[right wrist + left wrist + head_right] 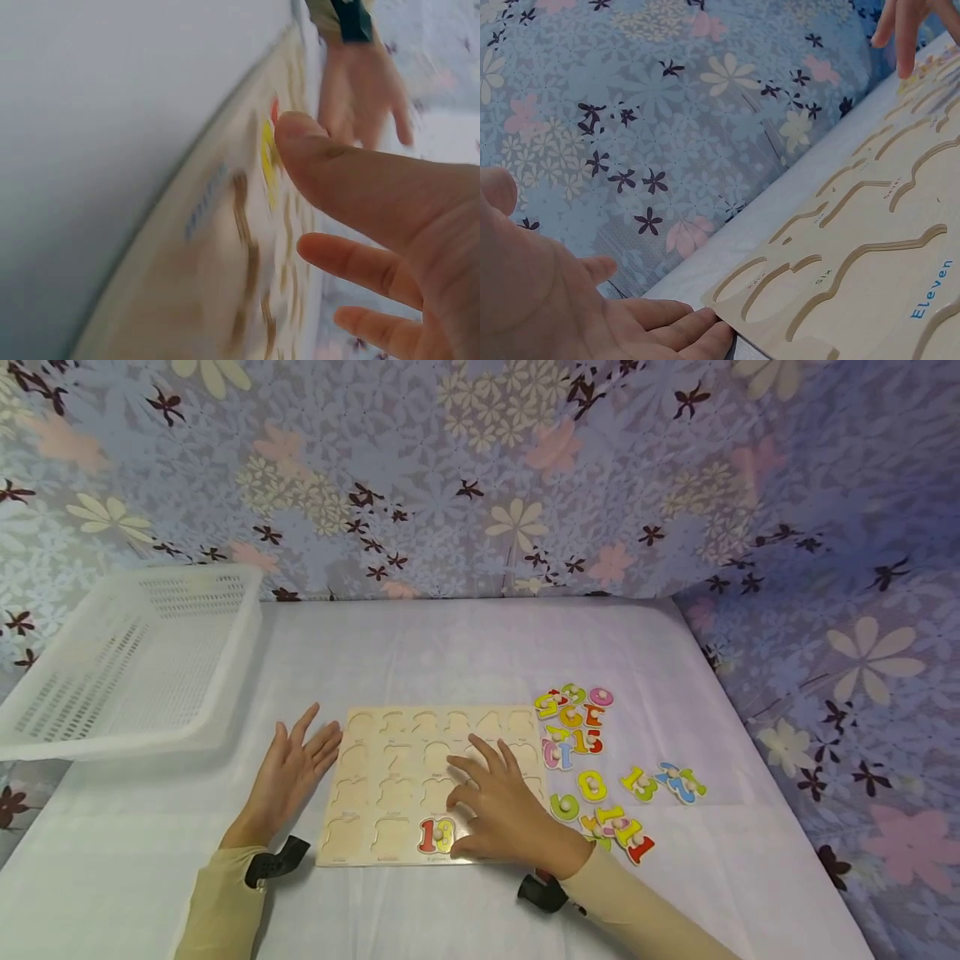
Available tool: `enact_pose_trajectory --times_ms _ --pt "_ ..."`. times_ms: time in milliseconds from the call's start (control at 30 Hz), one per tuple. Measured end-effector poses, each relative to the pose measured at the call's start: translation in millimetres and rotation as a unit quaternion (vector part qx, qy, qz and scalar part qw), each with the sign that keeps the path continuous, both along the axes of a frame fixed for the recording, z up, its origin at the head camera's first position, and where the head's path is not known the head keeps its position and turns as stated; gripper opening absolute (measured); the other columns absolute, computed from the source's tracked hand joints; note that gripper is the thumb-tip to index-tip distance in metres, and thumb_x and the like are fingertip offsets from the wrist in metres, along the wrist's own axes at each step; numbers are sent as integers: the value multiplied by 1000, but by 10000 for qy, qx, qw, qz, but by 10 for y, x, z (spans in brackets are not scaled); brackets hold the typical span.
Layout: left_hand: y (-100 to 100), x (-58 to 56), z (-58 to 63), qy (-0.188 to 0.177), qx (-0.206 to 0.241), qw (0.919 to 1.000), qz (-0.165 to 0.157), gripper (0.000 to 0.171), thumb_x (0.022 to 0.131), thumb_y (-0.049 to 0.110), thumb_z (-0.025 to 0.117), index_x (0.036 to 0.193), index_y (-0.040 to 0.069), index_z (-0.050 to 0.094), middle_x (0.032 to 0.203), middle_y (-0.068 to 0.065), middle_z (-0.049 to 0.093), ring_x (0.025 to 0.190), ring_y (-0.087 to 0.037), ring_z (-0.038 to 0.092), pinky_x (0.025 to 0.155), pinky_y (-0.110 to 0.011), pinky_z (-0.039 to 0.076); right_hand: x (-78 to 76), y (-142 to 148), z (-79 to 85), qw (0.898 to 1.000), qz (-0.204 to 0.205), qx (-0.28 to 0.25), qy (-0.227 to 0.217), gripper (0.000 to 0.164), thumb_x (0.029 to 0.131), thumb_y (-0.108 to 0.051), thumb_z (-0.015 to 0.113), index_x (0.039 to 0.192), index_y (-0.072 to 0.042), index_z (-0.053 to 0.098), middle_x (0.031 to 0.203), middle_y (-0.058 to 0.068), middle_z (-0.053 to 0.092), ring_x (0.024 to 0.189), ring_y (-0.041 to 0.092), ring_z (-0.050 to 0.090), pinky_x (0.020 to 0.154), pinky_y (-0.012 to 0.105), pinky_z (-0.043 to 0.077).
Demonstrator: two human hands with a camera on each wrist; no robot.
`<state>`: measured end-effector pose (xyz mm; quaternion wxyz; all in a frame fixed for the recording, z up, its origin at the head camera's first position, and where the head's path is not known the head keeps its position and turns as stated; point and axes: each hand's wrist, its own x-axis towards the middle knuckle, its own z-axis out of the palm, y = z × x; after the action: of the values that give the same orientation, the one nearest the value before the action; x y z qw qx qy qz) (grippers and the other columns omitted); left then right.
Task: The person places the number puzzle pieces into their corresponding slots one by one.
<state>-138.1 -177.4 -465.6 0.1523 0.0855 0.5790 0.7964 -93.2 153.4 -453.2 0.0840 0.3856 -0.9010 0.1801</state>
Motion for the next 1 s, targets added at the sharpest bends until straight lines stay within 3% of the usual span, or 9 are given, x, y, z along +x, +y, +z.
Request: enact_pose_trajectory --times_ms 233,533,733,1000 --pt "23 20 -3 -33 -150 9999 -34 68 102 56 8 156 18 -8 159 -20 2 146 -31 7 119 -41 10 41 591 -17 9935 -1085 -293 155 54 59 -51 87 101 -20 72 140 14 48 138 47 19 104 74 12" --pt "25 24 14 109 -109 9999 -61 67 102 53 7 155 16 -8 158 -22 1 146 -33 6 118 -43 8 145 1519 136 9646 -2580 -384 392 55 59 -35 92 105 -12 73 136 26 46 140 48 12 106 73 -1" --pt "32 28 4 89 -92 9999 -26 67 102 54 8 155 16 -8 158 -23 1 145 -33 7 119 -43 9 274 1904 163 9503 -3077 -204 433 55 57 -32 92 104 -11 73 134 30 46 140 50 9 105 74 -5" --pt "41 33 7 77 -140 9999 -28 66 102 53 7 156 17 -7 159 -21 2 146 -31 8 119 -41 10 348 2076 32 9441 -3275 -37 367 47 61 -34 90 100 -12 76 133 30 47 138 53 11 103 76 -5"
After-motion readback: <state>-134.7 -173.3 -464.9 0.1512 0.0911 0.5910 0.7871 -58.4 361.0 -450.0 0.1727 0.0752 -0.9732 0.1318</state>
